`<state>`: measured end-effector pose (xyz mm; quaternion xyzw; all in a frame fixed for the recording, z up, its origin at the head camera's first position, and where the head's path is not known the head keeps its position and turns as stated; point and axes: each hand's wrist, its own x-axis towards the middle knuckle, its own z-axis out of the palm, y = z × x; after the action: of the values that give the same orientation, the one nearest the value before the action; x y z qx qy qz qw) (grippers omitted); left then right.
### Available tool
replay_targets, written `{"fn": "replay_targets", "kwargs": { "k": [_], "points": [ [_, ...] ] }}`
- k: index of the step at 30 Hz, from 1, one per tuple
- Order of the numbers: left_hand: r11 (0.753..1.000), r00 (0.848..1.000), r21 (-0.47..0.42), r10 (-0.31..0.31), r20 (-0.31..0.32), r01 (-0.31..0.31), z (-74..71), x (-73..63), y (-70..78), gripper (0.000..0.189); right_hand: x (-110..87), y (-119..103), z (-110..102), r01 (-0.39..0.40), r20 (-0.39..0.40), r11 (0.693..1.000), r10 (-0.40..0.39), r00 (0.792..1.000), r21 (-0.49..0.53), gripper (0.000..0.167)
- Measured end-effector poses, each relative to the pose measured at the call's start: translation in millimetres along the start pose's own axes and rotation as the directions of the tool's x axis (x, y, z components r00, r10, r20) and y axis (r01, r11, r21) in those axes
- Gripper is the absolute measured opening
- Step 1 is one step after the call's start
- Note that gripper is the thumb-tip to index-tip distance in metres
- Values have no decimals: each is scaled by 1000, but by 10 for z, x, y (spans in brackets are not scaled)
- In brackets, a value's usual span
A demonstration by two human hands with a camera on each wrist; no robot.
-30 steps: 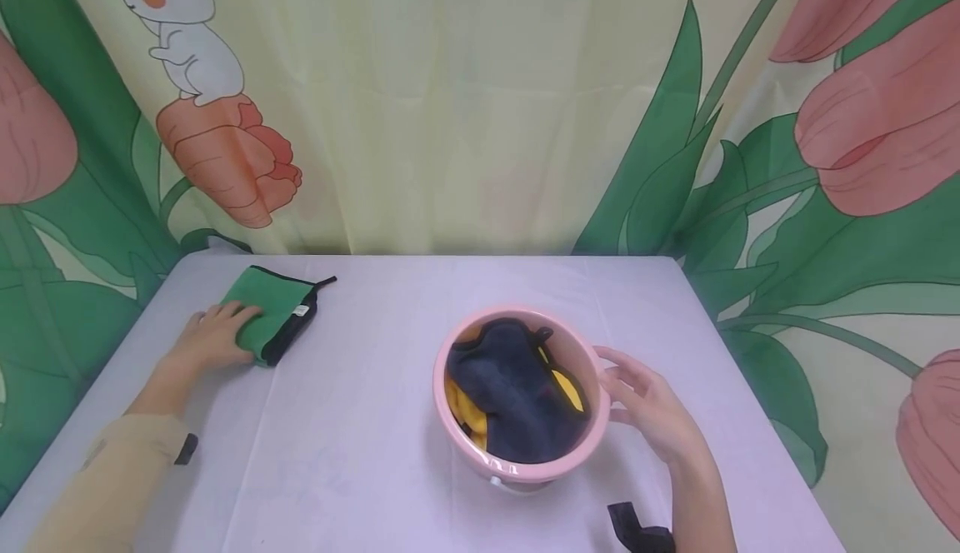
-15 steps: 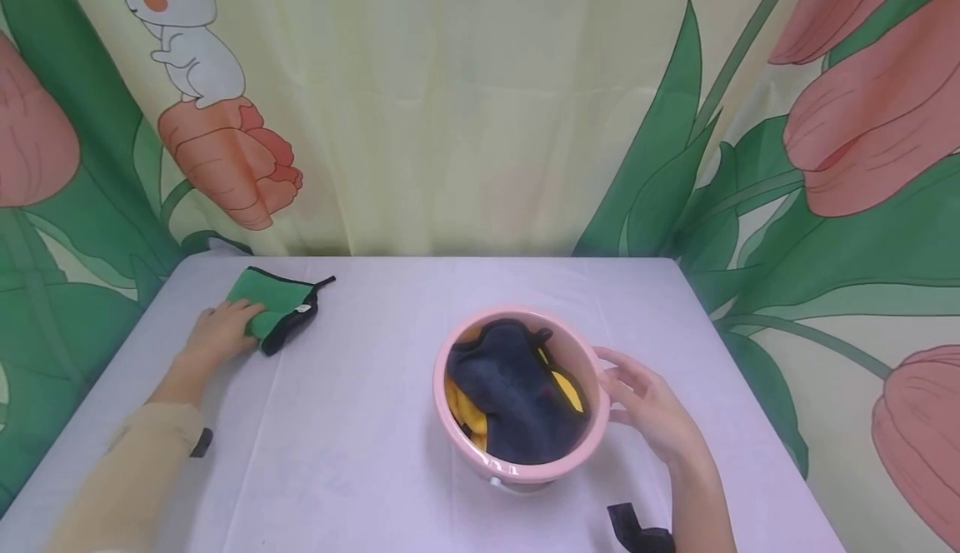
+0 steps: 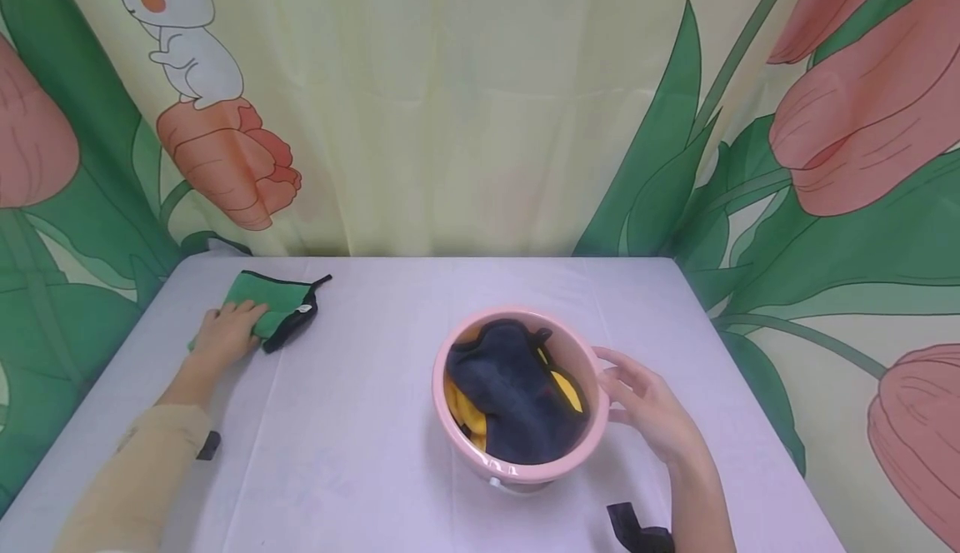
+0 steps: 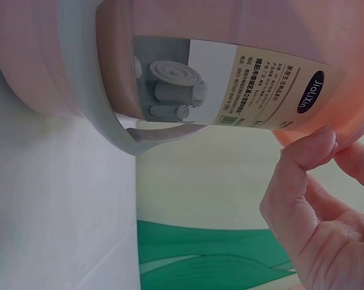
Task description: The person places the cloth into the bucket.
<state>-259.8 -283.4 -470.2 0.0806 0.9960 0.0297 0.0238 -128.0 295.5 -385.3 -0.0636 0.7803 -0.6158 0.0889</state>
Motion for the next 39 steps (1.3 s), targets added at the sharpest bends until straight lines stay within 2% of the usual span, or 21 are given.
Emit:
{"fn": "replay_targets", "kwargs": {
  "k": [7, 13, 18, 23, 26, 30, 33, 39],
  "points": [
    [1000, 998, 3, 16, -60, -16, 43, -9, 20, 54, -1, -8, 4, 1, 2, 1000, -1, 1000, 0, 38],
    [998, 986, 42, 57, -158, -51, -24, 53, 146, 51, -7, -11, -2, 1, 4, 1000, -1, 1000, 6, 38],
    [992, 952, 77, 121, -281, -103, -169, 125, 307, 43, -2, -15, 0, 7, 13, 1000, -7, 1000, 10, 38],
    [982, 914, 100, 186, -360, -161, -343, 178, 508, 35, 1, -9, 0, 12, 17, 1000, -12, 1000, -4, 38],
    [974, 879, 113, 227, -419, -197, -451, 200, 648, 31, -3, -8, -5, 11, 17, 1000, -11, 1000, -5, 38],
    [960, 811, 134, 278, -514, -244, -578, 230, 825, 26, -4, -11, -12, 17, 21, 1000, -17, 1000, 2, 38],
    [946, 749, 162, 320, -580, -279, -675, 243, 951, 25, -2, -14, -11, 21, 25, 1000, -21, 999, 1, 38],
    [909, 609, 253, 411, -678, -331, -880, 221, 1206, 25, -1, -13, -15, 28, 31, 1000, -28, 999, 3, 38]
  ]
}}
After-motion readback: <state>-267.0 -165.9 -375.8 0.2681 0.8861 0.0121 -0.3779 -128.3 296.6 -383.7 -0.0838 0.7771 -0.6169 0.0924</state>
